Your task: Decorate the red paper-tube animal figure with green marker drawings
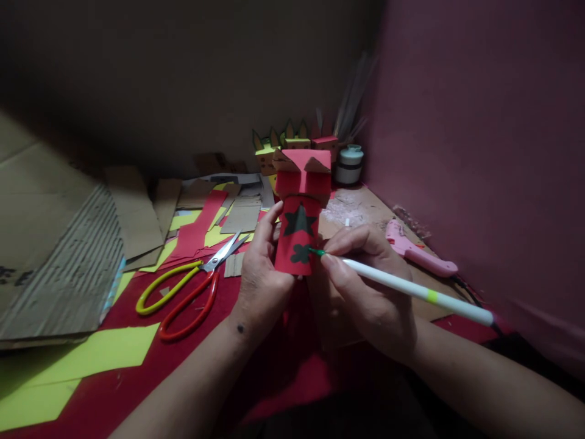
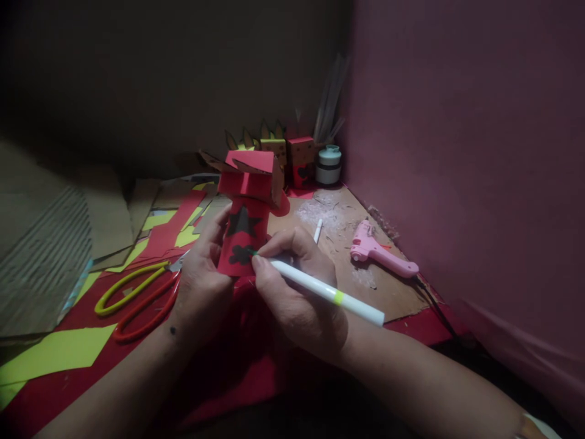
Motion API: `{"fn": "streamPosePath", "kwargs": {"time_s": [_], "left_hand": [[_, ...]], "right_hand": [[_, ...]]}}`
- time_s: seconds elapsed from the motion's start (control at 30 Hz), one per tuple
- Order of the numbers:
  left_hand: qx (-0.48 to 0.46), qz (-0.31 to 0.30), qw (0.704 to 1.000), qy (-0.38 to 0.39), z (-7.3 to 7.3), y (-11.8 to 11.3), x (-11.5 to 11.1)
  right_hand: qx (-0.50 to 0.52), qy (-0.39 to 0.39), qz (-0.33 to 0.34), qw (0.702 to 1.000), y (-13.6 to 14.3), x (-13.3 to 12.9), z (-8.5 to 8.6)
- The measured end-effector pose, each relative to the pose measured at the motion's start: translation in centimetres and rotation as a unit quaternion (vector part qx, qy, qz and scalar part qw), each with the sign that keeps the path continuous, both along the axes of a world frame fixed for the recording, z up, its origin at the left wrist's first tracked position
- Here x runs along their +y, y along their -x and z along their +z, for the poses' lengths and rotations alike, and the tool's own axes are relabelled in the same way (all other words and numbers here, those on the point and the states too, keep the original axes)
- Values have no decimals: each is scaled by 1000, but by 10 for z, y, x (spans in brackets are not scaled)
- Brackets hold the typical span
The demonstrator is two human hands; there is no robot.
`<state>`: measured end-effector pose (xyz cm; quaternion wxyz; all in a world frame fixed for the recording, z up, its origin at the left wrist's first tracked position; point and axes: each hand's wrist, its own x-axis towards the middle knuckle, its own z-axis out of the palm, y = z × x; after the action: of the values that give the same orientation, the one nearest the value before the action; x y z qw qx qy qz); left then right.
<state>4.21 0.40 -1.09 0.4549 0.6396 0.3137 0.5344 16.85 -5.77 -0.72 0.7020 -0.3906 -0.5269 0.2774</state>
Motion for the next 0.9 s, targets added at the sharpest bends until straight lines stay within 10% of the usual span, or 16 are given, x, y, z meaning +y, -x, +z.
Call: {"fn": "streamPosePath", "kwargs": {"time_s": [0.9], "left_hand": [[-3, 2, 1000, -14, -4, 0, 0]], "right_hand": [[-37, 7, 4, 999, 1, 0, -6]]}}
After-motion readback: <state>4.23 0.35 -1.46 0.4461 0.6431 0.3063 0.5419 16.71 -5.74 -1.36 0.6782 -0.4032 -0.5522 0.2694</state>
